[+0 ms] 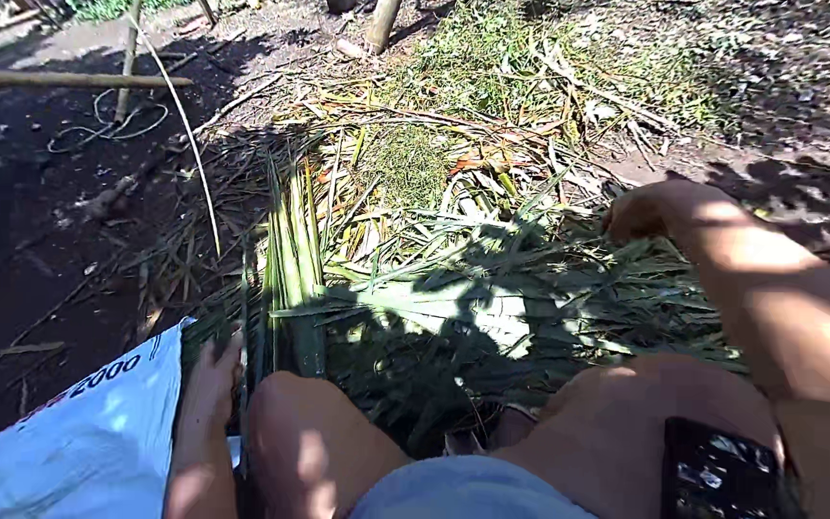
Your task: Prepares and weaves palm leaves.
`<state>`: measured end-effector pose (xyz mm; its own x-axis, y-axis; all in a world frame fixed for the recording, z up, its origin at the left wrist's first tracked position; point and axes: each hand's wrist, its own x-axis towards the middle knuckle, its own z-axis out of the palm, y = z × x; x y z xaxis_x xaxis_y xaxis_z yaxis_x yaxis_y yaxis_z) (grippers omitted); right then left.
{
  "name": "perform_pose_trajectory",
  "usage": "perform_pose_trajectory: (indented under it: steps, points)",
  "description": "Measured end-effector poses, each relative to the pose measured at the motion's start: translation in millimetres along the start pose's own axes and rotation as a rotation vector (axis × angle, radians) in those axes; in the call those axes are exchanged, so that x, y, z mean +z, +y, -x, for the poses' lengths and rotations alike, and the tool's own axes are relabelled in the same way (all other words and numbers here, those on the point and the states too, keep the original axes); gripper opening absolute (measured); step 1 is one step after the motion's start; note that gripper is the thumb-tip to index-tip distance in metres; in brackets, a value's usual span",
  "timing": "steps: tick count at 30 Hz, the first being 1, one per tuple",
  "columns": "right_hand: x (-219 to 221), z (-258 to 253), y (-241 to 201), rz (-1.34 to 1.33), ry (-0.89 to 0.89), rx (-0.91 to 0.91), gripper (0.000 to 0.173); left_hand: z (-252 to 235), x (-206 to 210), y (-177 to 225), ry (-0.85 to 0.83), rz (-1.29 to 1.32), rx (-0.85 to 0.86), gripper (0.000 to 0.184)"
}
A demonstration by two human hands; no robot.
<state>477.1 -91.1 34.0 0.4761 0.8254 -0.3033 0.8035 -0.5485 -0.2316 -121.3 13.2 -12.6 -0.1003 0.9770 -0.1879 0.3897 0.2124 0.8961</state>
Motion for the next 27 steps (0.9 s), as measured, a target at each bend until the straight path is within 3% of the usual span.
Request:
perform_pose_trajectory:
  steps: [1, 2, 6, 9, 13, 18, 22, 27]
  points:
    - [-15, -20, -31, -0.045, -0.243, 0.032, 0.023, 8, 21, 15, -0.032, -0.012, 0.019, 0.041]
    - [-18, -27, -58, -0.155, -0.313, -0.041, 0.025, 14, 38, 25, -0.058, -0.023, 0.057, 0.039]
    - [7, 22, -163, -0.592, -0.167, -0.555, 0.027, 30, 87, 39, -0.194, 0.035, 0.236, 0.039]
    - [65, 54, -211, -0.829, -0.166, -0.704, 0.025, 52, 104, 52, -0.264, 0.091, 0.167, 0.040]
    - [119, 84, -239, -0.957, -0.448, -0.662, 0.038, 66, 107, 45, -0.258, 0.003, 0.274, 0.034]
    - [140, 100, -248, -1.092, -0.599, -0.526, 0.032, 76, 103, 37, -0.193, -0.322, 0.390, 0.038]
    - [140, 103, -249, -1.051, -0.592, -0.474, 0.028, 83, 103, 40, -0.177, -0.445, 0.387, 0.039]
    - [137, 95, -241, -0.918, -0.404, -0.401, 0.032, 88, 103, 35, -0.150, -0.587, 0.461, 0.037]
